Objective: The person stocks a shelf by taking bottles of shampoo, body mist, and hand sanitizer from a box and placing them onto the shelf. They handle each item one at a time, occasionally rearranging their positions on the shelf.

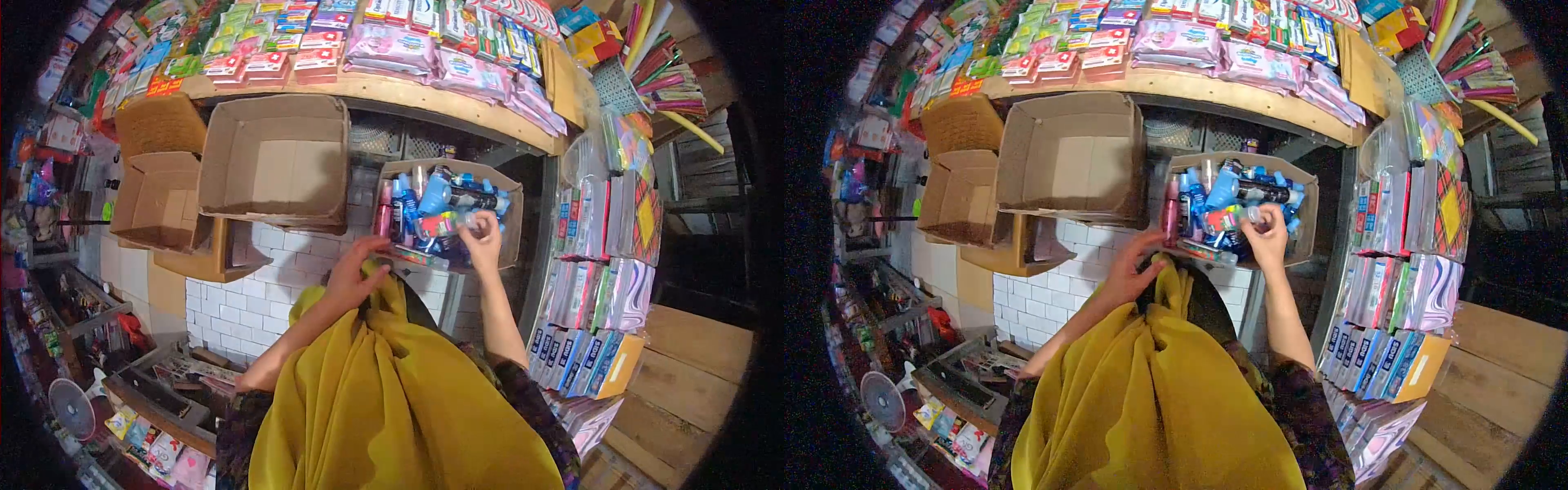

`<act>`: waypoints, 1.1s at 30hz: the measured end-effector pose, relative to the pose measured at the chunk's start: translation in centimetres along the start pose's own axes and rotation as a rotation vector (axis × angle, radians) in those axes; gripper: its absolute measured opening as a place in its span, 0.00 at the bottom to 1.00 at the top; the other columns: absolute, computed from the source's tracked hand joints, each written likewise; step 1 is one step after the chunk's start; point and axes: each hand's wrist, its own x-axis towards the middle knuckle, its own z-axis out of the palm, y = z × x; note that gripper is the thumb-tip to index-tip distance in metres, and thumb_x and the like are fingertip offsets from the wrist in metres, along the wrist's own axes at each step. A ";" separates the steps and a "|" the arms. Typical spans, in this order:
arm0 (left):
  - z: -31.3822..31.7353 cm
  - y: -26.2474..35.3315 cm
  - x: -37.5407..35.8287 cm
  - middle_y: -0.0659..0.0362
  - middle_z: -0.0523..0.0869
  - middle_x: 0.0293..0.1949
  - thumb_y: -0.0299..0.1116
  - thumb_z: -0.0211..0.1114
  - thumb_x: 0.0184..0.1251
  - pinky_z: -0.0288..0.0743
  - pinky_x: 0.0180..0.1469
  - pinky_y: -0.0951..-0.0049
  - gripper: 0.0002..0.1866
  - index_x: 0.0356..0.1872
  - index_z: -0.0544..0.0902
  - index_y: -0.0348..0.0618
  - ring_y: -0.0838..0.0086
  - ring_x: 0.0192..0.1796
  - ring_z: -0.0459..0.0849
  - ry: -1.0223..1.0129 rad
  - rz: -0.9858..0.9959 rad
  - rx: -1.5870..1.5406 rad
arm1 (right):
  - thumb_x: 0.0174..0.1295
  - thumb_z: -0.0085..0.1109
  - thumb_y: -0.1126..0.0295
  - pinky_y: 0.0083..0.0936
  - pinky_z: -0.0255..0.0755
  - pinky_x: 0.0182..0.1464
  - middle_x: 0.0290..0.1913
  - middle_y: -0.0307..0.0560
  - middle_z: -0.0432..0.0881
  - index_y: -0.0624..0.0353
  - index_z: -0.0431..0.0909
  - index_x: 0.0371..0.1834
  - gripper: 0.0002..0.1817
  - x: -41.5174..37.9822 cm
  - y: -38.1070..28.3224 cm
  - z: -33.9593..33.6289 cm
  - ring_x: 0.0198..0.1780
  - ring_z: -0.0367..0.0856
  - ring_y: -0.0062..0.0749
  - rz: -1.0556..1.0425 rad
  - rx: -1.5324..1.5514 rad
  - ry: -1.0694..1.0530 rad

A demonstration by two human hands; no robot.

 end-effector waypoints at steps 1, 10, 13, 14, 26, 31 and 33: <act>1.0 -0.4 0.9 0.49 0.73 0.57 0.32 0.68 0.56 0.66 0.62 0.61 0.28 0.59 0.71 0.44 0.56 0.60 0.73 -0.035 0.005 0.022 | 0.51 0.68 0.78 0.13 0.68 0.35 0.36 0.37 0.80 0.56 0.69 0.41 0.18 0.7 -2.4 -0.2 0.35 0.75 0.14 0.082 0.033 -0.046; 3.7 0.0 3.4 0.53 0.78 0.54 0.40 0.67 0.62 0.72 0.56 0.69 0.29 0.62 0.67 0.44 0.67 0.54 0.78 -0.200 -0.303 -0.289 | 0.53 0.70 0.73 0.25 0.74 0.48 0.46 0.43 0.81 0.59 0.71 0.55 0.26 3.7 -11.6 2.7 0.46 0.80 0.24 0.117 0.188 -0.696; 4.3 -1.4 2.0 0.58 0.80 0.49 0.38 0.64 0.65 0.74 0.52 0.74 0.27 0.62 0.66 0.43 0.74 0.50 0.79 -0.055 -0.390 -0.536 | 0.56 0.67 0.61 0.31 0.74 0.50 0.50 0.49 0.81 0.60 0.72 0.55 0.26 1.3 -5.7 1.0 0.49 0.82 0.36 0.025 -0.280 -0.707; 4.3 -1.6 1.5 0.59 0.80 0.48 0.37 0.63 0.66 0.74 0.51 0.75 0.26 0.62 0.66 0.43 0.76 0.49 0.79 0.020 -0.391 -0.623 | 0.56 0.65 0.57 0.33 0.74 0.51 0.47 0.51 0.82 0.60 0.74 0.54 0.26 -0.1 -2.7 0.1 0.50 0.81 0.43 0.046 -0.472 -0.764; 2.4 -1.0 -4.4 0.64 0.79 0.44 0.34 0.61 0.68 0.73 0.47 0.79 0.23 0.61 0.67 0.44 0.82 0.43 0.77 0.290 -0.410 -0.678 | 0.53 0.62 0.70 0.31 0.75 0.38 0.42 0.50 0.83 0.54 0.80 0.46 0.16 -1.5 -2.5 -0.6 0.36 0.82 0.42 -0.282 -0.670 -0.651; 0.6 -0.4 -8.9 0.65 0.78 0.42 0.34 0.63 0.66 0.73 0.45 0.80 0.24 0.61 0.67 0.44 0.84 0.41 0.76 0.390 -0.426 -0.748 | 0.59 0.62 0.67 0.18 0.66 0.30 0.34 0.41 0.82 0.59 0.80 0.44 0.12 2.4 -10.1 2.5 0.27 0.71 0.19 -0.071 -0.511 -0.593; -0.5 -0.3 -11.2 0.65 0.78 0.42 0.34 0.64 0.66 0.73 0.44 0.80 0.24 0.60 0.67 0.44 0.83 0.41 0.77 0.444 -0.407 -0.775 | 0.62 0.59 0.68 0.16 0.64 0.29 0.32 0.39 0.81 0.61 0.80 0.44 0.11 2.7 -12.3 5.6 0.27 0.69 0.14 -0.187 -0.362 -0.653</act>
